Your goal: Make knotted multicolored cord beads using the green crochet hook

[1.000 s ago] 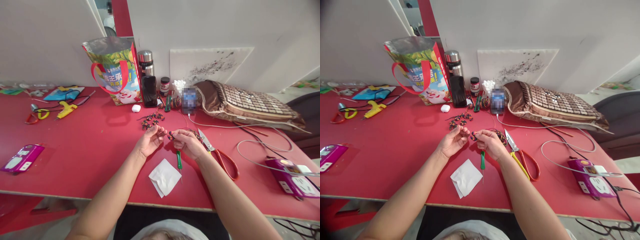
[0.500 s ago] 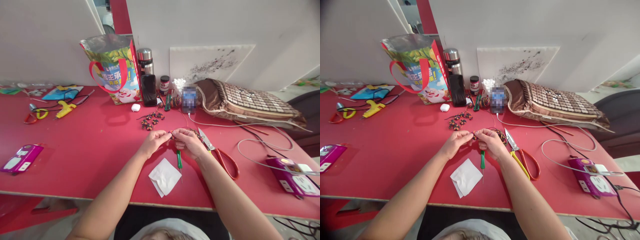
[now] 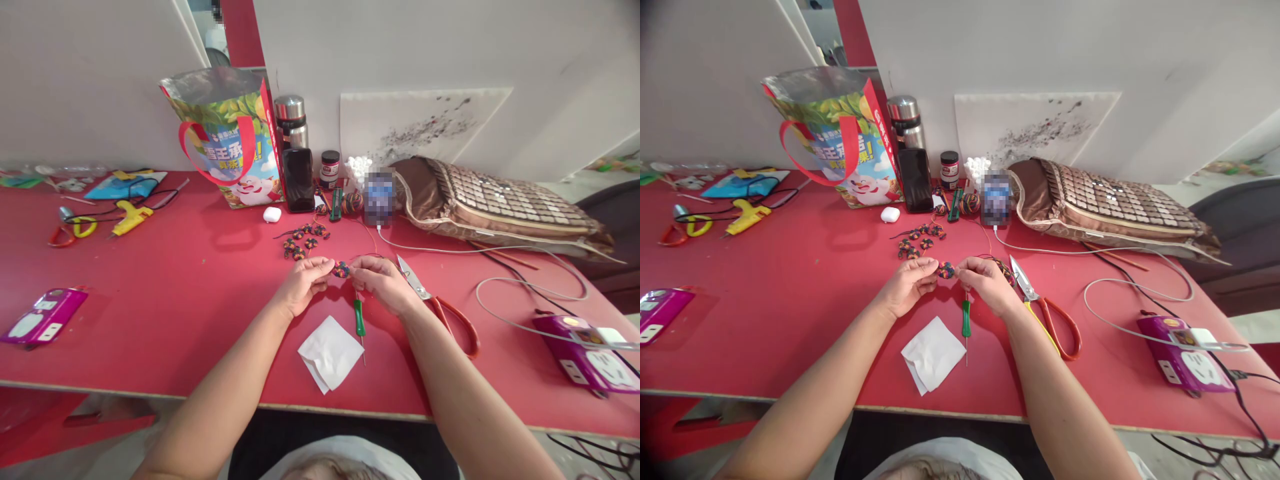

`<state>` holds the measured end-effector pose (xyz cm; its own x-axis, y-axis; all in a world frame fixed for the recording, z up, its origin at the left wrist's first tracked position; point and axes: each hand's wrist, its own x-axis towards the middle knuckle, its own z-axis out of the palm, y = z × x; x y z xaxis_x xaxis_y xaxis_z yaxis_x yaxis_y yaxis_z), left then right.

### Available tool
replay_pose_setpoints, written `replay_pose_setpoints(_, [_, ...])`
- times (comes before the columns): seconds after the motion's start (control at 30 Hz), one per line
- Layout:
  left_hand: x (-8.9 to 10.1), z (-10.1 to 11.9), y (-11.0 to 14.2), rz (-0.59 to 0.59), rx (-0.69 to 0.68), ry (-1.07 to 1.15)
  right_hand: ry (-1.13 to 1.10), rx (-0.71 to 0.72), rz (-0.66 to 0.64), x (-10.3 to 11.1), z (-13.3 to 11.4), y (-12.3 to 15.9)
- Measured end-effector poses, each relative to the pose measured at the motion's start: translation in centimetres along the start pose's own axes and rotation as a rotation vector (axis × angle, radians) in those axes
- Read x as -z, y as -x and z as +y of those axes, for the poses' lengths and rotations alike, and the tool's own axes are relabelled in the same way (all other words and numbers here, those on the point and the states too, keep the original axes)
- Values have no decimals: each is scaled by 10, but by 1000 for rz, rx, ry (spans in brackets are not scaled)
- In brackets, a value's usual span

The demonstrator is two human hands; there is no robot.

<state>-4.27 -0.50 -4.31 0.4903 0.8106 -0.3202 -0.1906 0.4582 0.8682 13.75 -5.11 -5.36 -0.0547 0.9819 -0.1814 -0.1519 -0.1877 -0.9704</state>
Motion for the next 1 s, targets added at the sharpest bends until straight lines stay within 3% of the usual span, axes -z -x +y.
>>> replay_pose_setpoints(0.43, [-7,3,5,72,-112,-93,-39,68,84,-1,9,-1])
replay_pose_setpoints(0.57, [-6,2,4,45,-69,-118,-104,47,68,-1,10,-3])
replay_pose_setpoints(0.7, [-5,-4,1,-10,47,58,-265,-22,81,-7,9,-6])
replay_pose_setpoints(0.83, [-4,-7,-1,-66,189,319,-277,-52,74,-12,7,-6])
replay_pose_setpoints(1.0, [-7,-5,-2,-16,167,386,-270,16,116,-11,6,-6])
